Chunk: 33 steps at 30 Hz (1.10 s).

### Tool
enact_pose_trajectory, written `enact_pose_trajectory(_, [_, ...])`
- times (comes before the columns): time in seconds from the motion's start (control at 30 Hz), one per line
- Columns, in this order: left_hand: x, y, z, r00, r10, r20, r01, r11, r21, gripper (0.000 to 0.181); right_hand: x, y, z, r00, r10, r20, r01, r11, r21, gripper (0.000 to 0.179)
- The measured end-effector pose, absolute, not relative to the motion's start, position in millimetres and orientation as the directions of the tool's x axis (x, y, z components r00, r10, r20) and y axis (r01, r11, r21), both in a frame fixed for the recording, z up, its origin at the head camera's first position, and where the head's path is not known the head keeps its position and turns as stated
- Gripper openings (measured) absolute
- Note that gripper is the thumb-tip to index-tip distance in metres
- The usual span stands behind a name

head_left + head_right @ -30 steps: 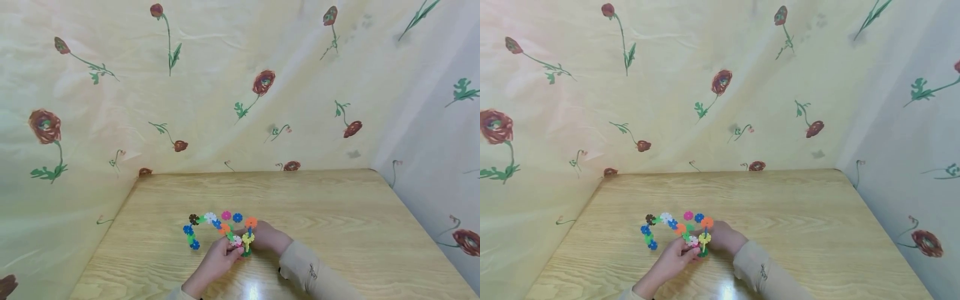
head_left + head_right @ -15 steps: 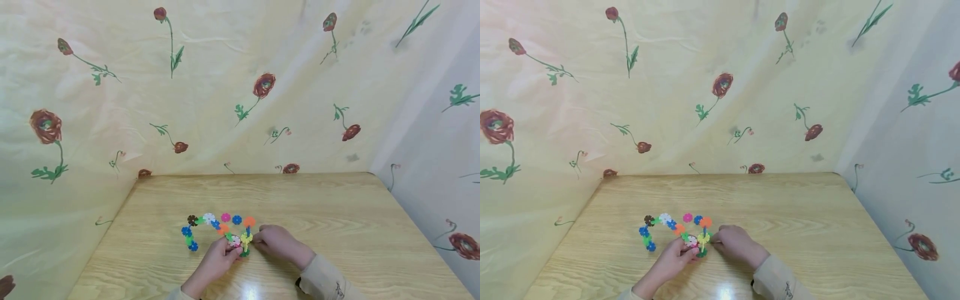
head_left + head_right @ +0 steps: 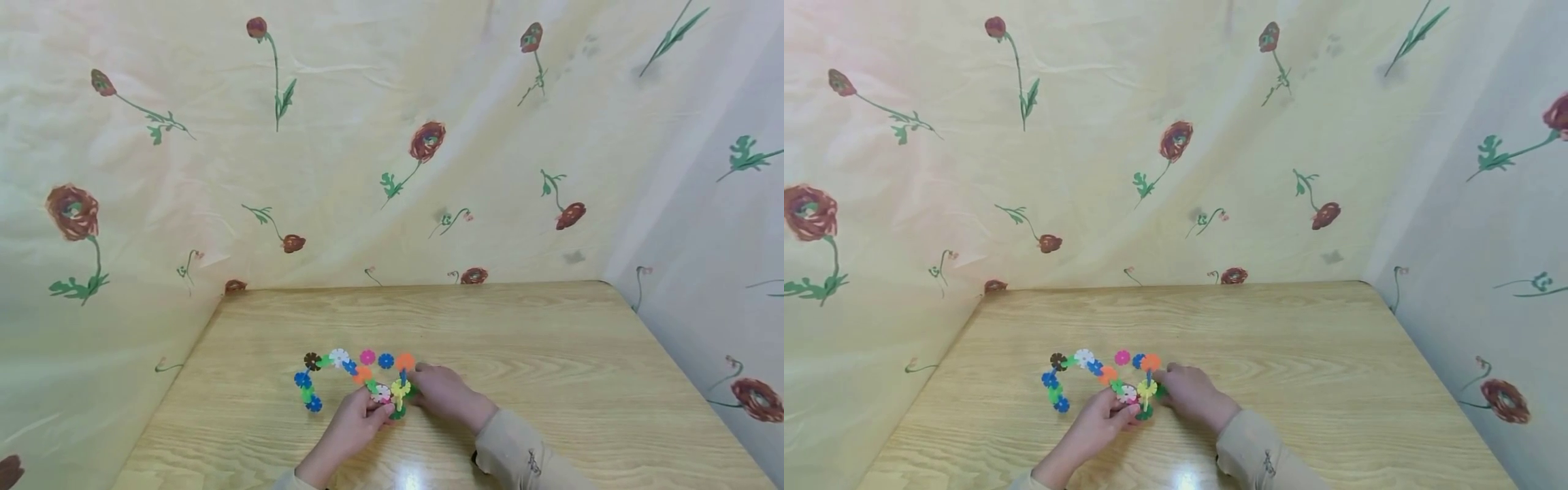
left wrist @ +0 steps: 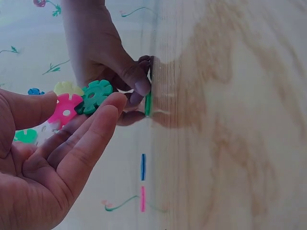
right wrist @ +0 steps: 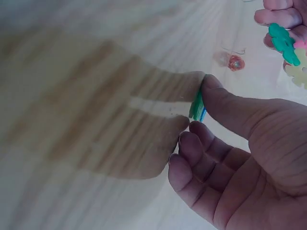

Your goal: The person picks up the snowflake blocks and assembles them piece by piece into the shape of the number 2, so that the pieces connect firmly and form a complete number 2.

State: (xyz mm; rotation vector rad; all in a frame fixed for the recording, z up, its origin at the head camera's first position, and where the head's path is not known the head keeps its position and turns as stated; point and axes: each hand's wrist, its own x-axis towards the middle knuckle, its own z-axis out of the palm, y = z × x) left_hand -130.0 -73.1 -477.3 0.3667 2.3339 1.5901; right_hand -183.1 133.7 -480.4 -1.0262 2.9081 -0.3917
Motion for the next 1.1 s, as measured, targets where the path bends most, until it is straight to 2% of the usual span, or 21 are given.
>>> enact_pose_trajectory(0.23, [-130,-73,-477,-0.928,0.369,-0.052,0.081,0.334,0.939,0.018,-179,145,-478,-0.836,-0.548,-0.003,-0.496,0.759,-0.422,0.029])
enact_pose_trajectory(0.5, [-130,-72,-477,-0.929,0.367,-0.05,0.082,0.333,0.939,0.016,-172,162,-480,-0.868,-0.497,0.012,-0.398,0.68,-0.616,0.015])
enact_pose_trajectory(0.63, [-130,-72,-479,-0.928,0.369,-0.045,0.083,0.324,0.942,0.018,-166,170,-472,-0.888,-0.46,0.033,-0.333,0.59,-0.736,0.008])
enact_pose_trajectory(0.8, [-130,-70,-479,-0.926,0.376,-0.026,0.105,0.324,0.94,0.019,-159,175,-453,-0.914,-0.4,0.065,-0.232,0.384,-0.894,0.028])
enact_pose_trajectory(0.93, [-130,-68,-479,-0.926,0.378,-0.021,0.116,0.337,0.934,0.02,-160,173,-439,-0.931,-0.332,0.149,-0.251,0.287,-0.925,0.025])
enact_pose_trajectory(1.1, [-130,-65,-477,-0.926,0.378,-0.017,0.131,0.365,0.922,0.018,-162,165,-426,-0.931,-0.269,0.247,-0.333,0.351,-0.875,0.024])
